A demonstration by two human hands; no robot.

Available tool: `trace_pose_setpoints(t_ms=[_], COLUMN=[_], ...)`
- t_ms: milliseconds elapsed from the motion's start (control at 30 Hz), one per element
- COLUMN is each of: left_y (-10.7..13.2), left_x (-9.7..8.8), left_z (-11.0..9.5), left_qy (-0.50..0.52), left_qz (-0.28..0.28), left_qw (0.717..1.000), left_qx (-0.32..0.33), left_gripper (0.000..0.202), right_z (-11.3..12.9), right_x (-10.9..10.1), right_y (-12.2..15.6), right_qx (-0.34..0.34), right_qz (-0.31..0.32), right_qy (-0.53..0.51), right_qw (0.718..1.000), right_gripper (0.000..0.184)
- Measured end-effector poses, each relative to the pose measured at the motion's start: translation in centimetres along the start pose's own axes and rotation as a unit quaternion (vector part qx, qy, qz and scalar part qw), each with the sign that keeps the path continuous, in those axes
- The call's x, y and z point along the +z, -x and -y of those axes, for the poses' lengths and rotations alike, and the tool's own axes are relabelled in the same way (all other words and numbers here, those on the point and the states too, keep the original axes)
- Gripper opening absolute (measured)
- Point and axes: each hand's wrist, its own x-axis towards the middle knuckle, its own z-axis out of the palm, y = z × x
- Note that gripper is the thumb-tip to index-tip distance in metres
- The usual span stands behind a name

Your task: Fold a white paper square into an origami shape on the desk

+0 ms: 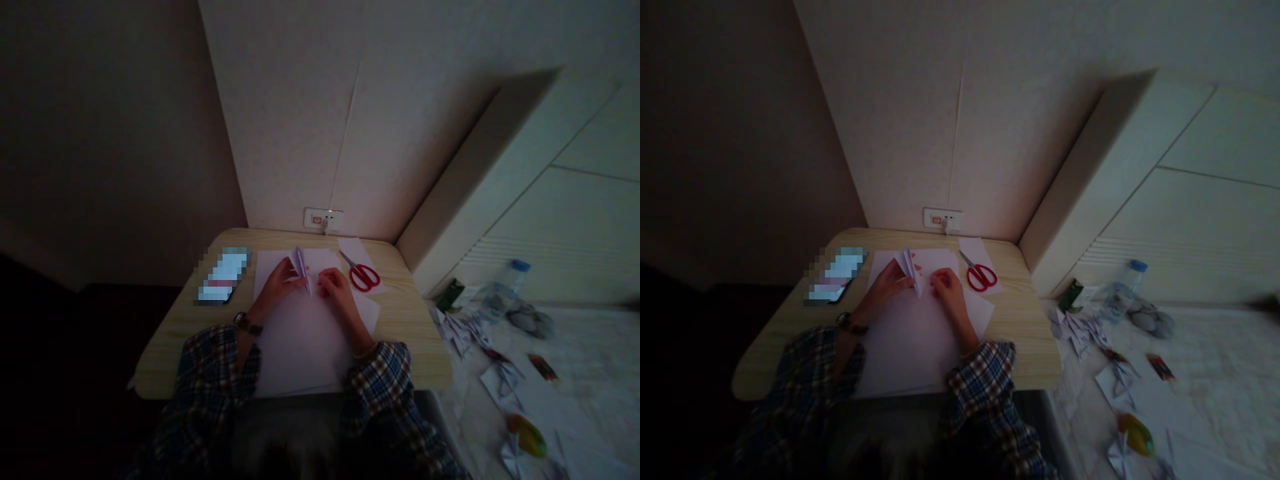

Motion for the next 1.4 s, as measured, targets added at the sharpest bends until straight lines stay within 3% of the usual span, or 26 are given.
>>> trace_pose_setpoints(t_ms=[133,367,800,1133,1267,1400], left_y=[-0.3,-0.3,-0.1,-0.1,-0.3,-0.4], left_x=[-0.1,0.0,0.1,0.4,0.3,0.4], left_z=[0.6,1.0,1.1,1.6,2.1,2.0], left_qy=[-0.05,-0.116,-0.143,-0.111,-0.051,0.016], left_qz=[0.002,-0.002,-0.025,-0.003,0.002,0.004], left_qw=[0.999,0.993,0.989,0.993,0.998,1.0], left_qx=[0.007,0.023,0.028,0.037,0.021,0.013], left_gripper=[0.054,0.058,0.059,0.056,0.052,0.063], right_z=[0.8,1.7,1.3,0.7,0.4,0.3], right_x=[-0.3,0.0,0.1,0.3,0.2,0.1], right_y=[0.2,1.1,1.1,0.8,0.7,0.5], right_qx=[-0.062,-0.132,-0.15,-0.193,-0.211,-0.227], right_qz=[-0.024,0.021,-0.009,-0.042,-0.051,-0.067], right_qy=[-0.004,0.014,0.076,0.167,0.185,0.215], right_qw=[0.998,0.991,0.986,0.966,0.959,0.948], right_gripper=[0.011,0.016,0.019,0.008,0.007,0.006])
